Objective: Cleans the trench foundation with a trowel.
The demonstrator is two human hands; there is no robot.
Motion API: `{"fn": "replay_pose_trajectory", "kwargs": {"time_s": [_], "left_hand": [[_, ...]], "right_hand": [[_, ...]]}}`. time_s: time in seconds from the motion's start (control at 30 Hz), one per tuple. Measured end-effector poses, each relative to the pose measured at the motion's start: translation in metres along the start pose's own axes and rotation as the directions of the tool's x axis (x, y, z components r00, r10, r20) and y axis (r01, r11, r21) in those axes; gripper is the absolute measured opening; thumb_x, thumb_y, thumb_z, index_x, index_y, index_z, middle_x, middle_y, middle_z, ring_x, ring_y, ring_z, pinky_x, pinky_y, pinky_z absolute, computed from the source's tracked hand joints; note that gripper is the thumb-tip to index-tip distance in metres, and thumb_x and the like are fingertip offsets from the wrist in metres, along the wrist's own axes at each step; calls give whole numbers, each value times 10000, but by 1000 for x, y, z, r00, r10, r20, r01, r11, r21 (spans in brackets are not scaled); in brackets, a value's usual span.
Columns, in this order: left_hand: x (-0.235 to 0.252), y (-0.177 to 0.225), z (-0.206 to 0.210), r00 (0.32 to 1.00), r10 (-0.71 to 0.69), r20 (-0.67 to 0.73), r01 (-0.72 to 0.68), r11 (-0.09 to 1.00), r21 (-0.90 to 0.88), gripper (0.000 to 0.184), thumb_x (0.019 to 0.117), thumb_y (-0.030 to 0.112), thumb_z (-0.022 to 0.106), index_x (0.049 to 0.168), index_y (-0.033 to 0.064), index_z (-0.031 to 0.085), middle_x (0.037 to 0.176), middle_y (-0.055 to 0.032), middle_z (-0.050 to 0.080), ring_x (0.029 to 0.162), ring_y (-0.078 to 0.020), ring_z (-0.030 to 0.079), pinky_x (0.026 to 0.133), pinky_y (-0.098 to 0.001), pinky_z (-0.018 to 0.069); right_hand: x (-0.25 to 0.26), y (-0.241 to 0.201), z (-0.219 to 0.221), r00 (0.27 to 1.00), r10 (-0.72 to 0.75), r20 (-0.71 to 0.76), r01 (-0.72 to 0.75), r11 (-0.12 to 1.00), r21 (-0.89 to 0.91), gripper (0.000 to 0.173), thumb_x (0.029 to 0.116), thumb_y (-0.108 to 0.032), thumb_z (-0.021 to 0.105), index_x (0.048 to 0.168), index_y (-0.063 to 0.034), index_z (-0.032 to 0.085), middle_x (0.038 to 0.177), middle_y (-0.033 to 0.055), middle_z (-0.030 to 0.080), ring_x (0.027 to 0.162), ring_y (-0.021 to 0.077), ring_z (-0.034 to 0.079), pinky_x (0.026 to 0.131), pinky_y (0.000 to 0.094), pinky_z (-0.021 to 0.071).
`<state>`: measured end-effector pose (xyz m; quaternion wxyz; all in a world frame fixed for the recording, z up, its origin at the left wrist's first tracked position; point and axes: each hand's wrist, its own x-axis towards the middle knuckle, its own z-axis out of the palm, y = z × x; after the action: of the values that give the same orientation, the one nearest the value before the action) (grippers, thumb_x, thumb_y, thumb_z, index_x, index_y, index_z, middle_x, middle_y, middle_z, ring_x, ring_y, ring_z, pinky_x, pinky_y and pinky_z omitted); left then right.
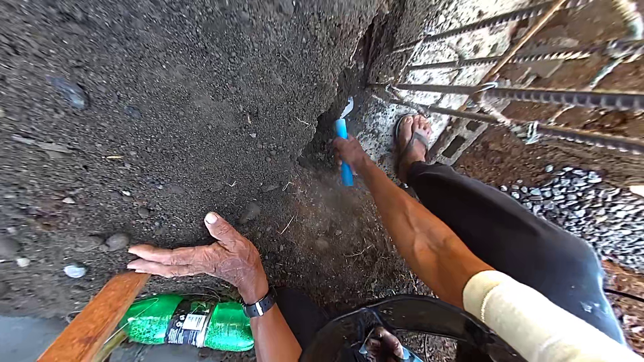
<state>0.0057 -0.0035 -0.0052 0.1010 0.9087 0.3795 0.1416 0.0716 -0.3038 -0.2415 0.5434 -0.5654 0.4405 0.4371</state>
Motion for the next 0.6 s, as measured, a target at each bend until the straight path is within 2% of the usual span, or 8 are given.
{"fn": "replay_pose_trajectory", "kwargs": {"time_s": [0.2, 0.33, 0.47, 0.53, 0.6], "left_hand": [[0, -1, -2, 1000, 0, -2, 0, 1000, -9, 1029, 943, 502, 622, 1567, -156, 134, 1611, -442, 49, 1537, -539, 34, 1270, -567, 42], [0, -2, -4, 999, -36, 10, 36, 999, 23, 1073, 931, 568, 610, 1588, -124, 119, 1627, -415, 49, 1544, -521, 29, 1254, -609, 45], [0, -3, -8, 998, -62, 9, 61, 997, 36, 1056, 937, 601, 589, 1600, -90, 144, 1636, -394, 66, 1547, -511, 37, 1237, -642, 46], [-1, -4, -9, 998, -67, 7, 67, 997, 35, 1041, 940, 612, 575, 1605, -73, 160, 1641, -383, 79, 1548, -511, 42, 1226, -661, 44], [-3, -3, -10, 997, -77, 14, 77, 996, 43, 1044, 937, 633, 569, 1613, -52, 163, 1646, -375, 82, 1550, -510, 41, 1223, -671, 44]], "right_hand": [[-16, 8, 6, 997, -57, 45, 53, 994, 97, 226, 1034, -324, 563, 1145, -130, 527, 594, -1, 466, 401, 145, 458, 365, 330, 463], [-38, 11, -2, 990, -95, 103, 82, 989, 120, 194, 1039, -296, 547, 1103, -116, 517, 583, -6, 454, 386, 131, 439, 357, 316, 453], [-87, 11, -11, 991, -87, 105, 82, 996, 45, 220, 1027, -363, 561, 1111, -161, 533, 594, -16, 456, 391, 116, 438, 371, 310, 460], [-120, 2, -9, 994, -89, 65, 88, 996, 14, 210, 1029, -330, 556, 1088, -131, 526, 584, -1, 463, 390, 127, 452, 377, 314, 475], [-163, -8, -8, 994, -111, 3, 111, 993, -33, 233, 1052, -320, 546, 1134, -103, 523, 587, 7, 472, 404, 130, 469, 396, 312, 485]]}}
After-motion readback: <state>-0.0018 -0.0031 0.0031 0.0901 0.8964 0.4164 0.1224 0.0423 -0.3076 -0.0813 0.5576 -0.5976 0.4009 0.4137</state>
